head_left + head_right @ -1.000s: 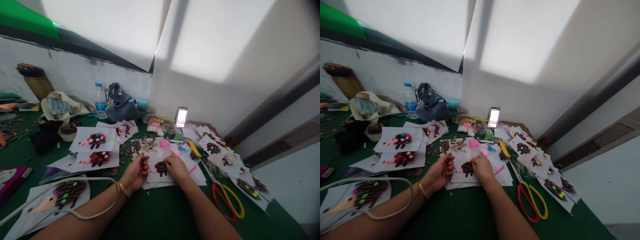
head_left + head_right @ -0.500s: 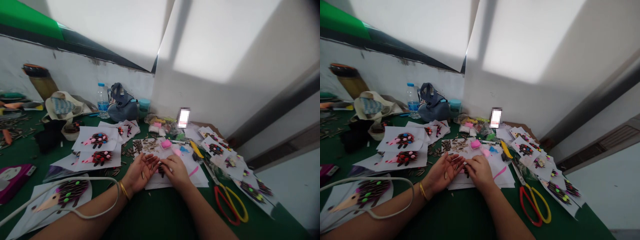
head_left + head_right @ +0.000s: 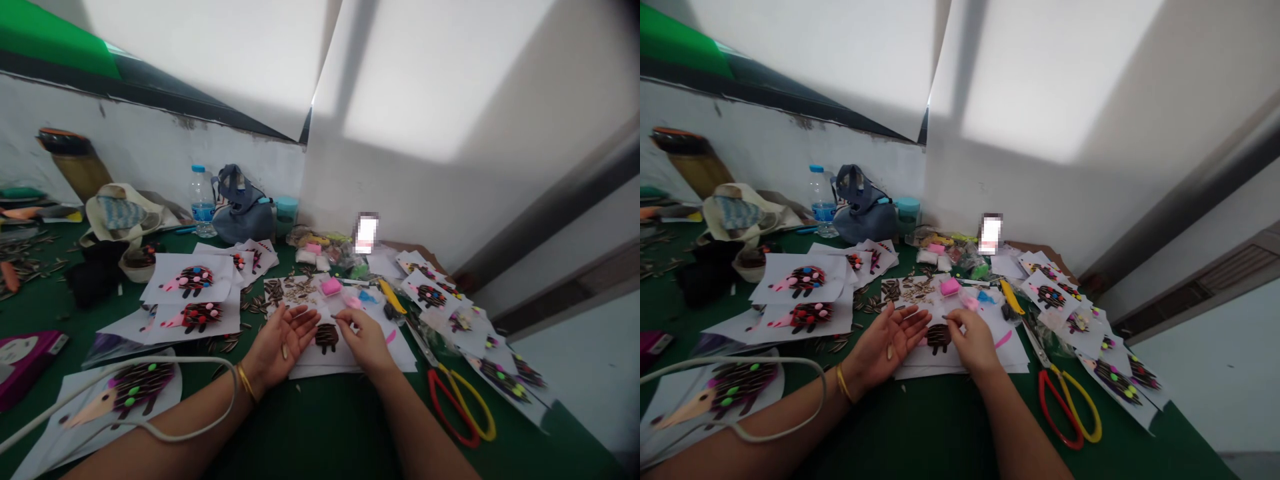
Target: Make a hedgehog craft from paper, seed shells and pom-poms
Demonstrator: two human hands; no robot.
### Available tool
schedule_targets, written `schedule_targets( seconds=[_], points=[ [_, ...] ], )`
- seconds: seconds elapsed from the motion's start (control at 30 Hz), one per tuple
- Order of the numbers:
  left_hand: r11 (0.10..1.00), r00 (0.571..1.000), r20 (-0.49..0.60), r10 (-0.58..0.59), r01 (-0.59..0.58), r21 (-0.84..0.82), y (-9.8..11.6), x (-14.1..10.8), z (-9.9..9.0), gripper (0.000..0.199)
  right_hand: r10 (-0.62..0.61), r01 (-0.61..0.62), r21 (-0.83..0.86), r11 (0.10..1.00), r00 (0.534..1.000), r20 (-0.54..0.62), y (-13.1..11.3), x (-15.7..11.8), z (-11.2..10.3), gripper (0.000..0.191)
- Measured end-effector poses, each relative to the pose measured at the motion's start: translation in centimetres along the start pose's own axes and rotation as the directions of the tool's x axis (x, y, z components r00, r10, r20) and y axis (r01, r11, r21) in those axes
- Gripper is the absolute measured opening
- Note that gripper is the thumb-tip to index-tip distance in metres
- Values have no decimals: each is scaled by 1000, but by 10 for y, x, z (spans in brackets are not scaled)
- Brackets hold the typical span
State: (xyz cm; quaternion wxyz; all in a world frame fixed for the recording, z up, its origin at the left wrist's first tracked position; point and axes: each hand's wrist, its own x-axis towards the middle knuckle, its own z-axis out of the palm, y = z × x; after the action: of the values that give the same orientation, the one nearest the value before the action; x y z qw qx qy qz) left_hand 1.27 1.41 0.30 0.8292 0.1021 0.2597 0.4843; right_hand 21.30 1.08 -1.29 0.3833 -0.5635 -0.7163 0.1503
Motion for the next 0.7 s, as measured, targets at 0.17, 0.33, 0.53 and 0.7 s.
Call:
schedule_targets(
  seconds=[0.17, 0.33, 0.53, 0.7],
  points=[
    [996, 991, -106, 84, -85, -7, 2, 5, -5, 34, 199, -193, -67, 979, 976, 88, 22, 6, -10, 16],
    [995, 987, -127, 95, -98, -18, 3, 6, -4, 34, 118, -85, -176, 981, 975, 190, 21, 7, -9, 17],
    [995, 987, -128, 96, -99, -18, 2, 6, -5, 34, 148, -96, -216, 972, 960, 239, 11, 6, -5, 18],
    [994, 985, -137, 101, -104, -15, 2, 6, -5, 32, 124, -61, -252, 966, 962, 242, 8, 7, -2, 18]
  ],
)
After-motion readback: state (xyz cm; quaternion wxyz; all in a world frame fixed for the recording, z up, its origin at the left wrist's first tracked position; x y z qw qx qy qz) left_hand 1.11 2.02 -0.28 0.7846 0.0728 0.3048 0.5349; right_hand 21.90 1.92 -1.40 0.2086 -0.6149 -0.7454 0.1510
